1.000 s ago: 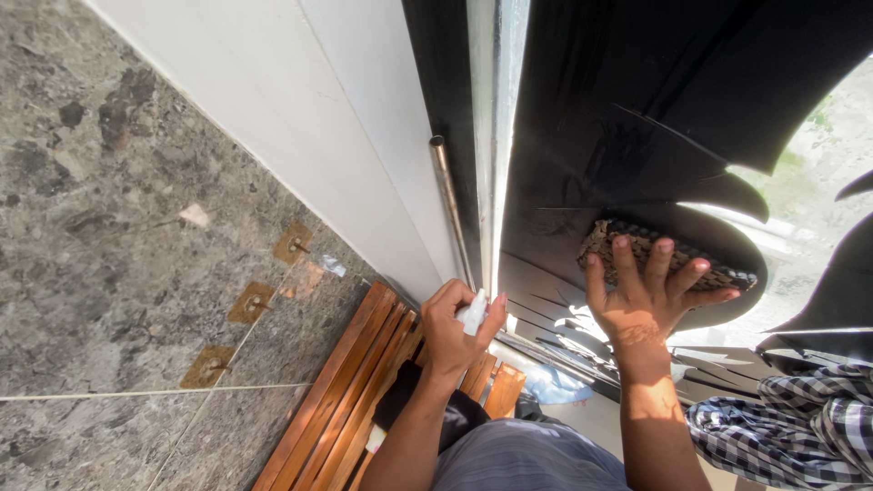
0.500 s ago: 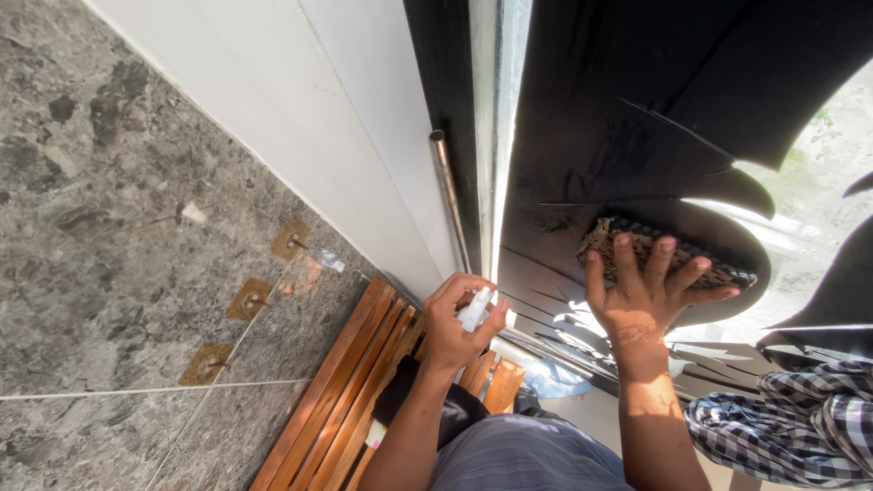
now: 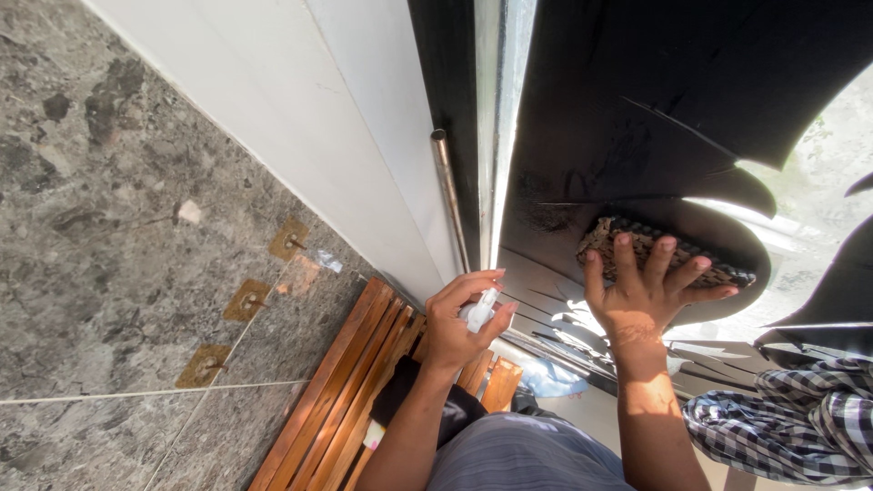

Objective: The person cleans a black decorative panel on a glass door by spraying liquid and wiping the surface with a cloth.

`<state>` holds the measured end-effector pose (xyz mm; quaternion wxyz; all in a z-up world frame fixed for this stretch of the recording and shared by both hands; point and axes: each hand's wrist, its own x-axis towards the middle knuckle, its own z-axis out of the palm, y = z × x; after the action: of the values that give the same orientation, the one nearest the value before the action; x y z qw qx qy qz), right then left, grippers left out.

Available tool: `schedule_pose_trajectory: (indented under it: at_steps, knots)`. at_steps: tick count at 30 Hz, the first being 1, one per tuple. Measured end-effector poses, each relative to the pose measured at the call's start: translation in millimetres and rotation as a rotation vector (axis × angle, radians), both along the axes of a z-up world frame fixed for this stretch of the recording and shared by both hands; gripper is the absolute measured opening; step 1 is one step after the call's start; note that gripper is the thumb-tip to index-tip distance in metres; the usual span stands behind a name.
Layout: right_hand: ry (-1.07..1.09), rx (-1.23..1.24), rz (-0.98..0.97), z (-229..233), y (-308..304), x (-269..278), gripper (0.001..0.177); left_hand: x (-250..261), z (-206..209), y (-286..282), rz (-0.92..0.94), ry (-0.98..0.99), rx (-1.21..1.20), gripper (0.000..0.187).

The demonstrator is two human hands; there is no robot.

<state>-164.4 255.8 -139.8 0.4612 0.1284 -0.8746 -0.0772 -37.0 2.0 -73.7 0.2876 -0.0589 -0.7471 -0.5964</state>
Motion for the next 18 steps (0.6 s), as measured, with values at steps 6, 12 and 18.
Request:
schedule_pose_trajectory:
  at_steps: [6,12,18]
  knots:
    - [0.003,0.003,0.006,0.2,-0.9,-0.3,0.081,3.5,-25.6,0.1,0.189,-0.104,-0.07,0.015]
    - [0.023,0.004,-0.011,0.4,-2.0,-0.8,0.081,0.9,-6.4,-2.9,0.083,-0.04,0.105,0.026]
    - [0.031,-0.011,0.009,0.7,-2.4,-0.2,0.08,5.1,-16.5,-5.5,0.126,-0.175,-0.061,0.033]
